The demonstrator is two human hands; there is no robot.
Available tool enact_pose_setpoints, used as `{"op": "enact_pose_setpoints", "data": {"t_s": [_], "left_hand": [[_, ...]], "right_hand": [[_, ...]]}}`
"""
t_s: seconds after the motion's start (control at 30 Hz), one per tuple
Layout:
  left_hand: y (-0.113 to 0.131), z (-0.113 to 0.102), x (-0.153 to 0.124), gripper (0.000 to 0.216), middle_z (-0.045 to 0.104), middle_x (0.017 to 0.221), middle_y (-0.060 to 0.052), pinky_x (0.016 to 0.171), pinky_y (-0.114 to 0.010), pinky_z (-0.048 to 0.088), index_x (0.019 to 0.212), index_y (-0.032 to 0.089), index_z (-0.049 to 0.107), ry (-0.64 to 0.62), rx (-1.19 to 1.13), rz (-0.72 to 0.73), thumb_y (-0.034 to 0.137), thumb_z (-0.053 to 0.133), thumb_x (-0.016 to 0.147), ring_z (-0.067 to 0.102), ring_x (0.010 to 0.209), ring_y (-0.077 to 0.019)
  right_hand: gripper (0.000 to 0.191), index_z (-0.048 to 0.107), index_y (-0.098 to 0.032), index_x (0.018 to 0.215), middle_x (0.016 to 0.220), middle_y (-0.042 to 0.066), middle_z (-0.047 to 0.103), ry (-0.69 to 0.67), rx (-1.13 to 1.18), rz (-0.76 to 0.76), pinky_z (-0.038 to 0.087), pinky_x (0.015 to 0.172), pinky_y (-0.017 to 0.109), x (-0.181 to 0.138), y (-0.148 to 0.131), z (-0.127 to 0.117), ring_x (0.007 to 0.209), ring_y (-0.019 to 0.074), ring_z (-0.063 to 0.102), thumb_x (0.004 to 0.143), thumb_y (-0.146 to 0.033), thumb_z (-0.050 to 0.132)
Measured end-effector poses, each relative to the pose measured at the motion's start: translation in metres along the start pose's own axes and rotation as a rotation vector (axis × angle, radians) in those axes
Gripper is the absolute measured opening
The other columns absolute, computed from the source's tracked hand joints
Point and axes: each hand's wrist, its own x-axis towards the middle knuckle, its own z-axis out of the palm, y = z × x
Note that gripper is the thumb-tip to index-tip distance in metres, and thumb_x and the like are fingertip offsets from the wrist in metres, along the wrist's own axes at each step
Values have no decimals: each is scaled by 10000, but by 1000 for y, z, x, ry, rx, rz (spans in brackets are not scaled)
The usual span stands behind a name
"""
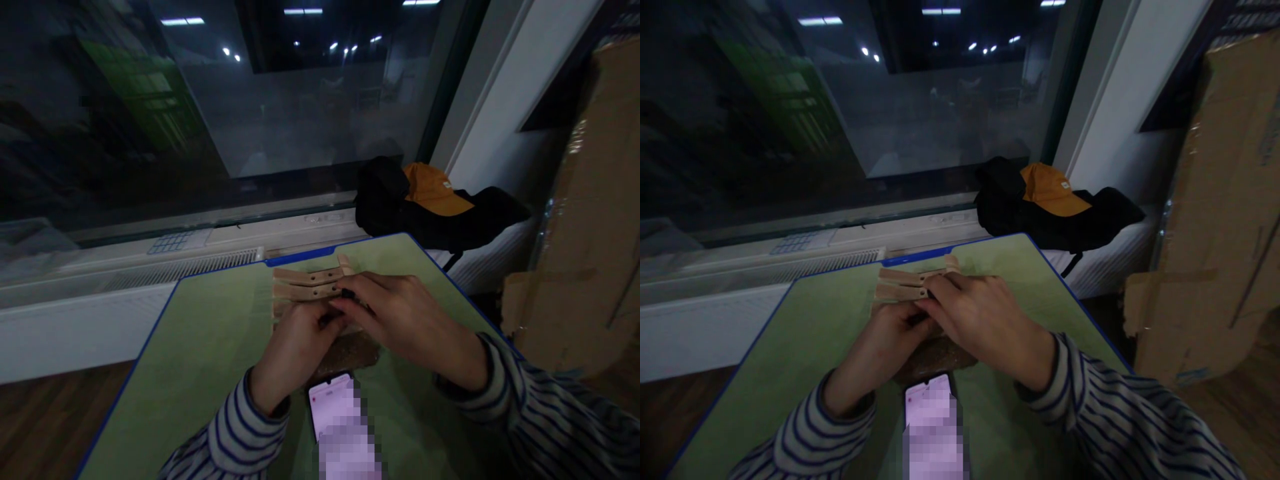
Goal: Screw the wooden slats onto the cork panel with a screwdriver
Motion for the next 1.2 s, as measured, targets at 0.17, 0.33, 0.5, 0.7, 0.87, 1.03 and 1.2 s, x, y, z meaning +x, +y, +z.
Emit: {"op": "enact_pose_setpoints", "data": {"t_s": [0.17,0.33,0.5,0.7,0.87,1.03,1.2], "left_hand": [[3,-1,-1,147,729,867,-50,682,-297,461,827,179,696,86,88,8,239,563,808,656,799,-221],[3,-3,-1,151,727,826,-27,642,-270,453,796,185,689,33,17,12,252,556,822,656,751,-195],[3,-4,-2,177,715,981,1,703,-253,451,889,210,688,-27,-53,68,179,521,840,652,812,-168],[4,-6,-1,193,699,1039,-17,756,-286,455,941,213,680,-53,-19,33,191,518,839,642,903,-192],[6,-4,-1,136,725,923,-48,731,-310,460,872,178,691,69,54,13,203,594,781,653,842,-221],[4,-2,-2,147,731,834,-15,659,-287,456,797,196,694,33,14,17,233,554,824,659,754,-195],[3,-5,-2,160,713,999,-6,719,-283,468,881,221,694,-29,-37,47,236,540,840,654,846,-191]], "right_hand": [[316,527,-178,1171,1104,82,653,-58,111,-11,500,803,354,0,0,-1,954,219,632,909,-341,460],[336,488,-186,1251,1216,34,605,-55,308,-117,448,913,272,0,7,-4,1079,144,572,918,-213,447],[243,560,-184,1119,1024,56,683,-47,177,-43,508,772,325,0,5,-3,891,195,652,906,-267,478],[232,560,-158,1040,903,81,688,6,46,-56,518,669,339,0,2,3,778,224,664,888,-324,503],[230,565,-172,1052,958,87,677,-41,77,-25,503,707,326,-1,1,-1,817,206,652,892,-321,493],[330,488,-199,1227,1143,43,639,-50,323,-68,471,847,289,-1,4,-7,1010,162,604,899,-227,480],[221,575,-191,1100,1052,29,676,-69,315,-72,475,816,270,1,5,-9,957,153,626,900,-230,488]]}}
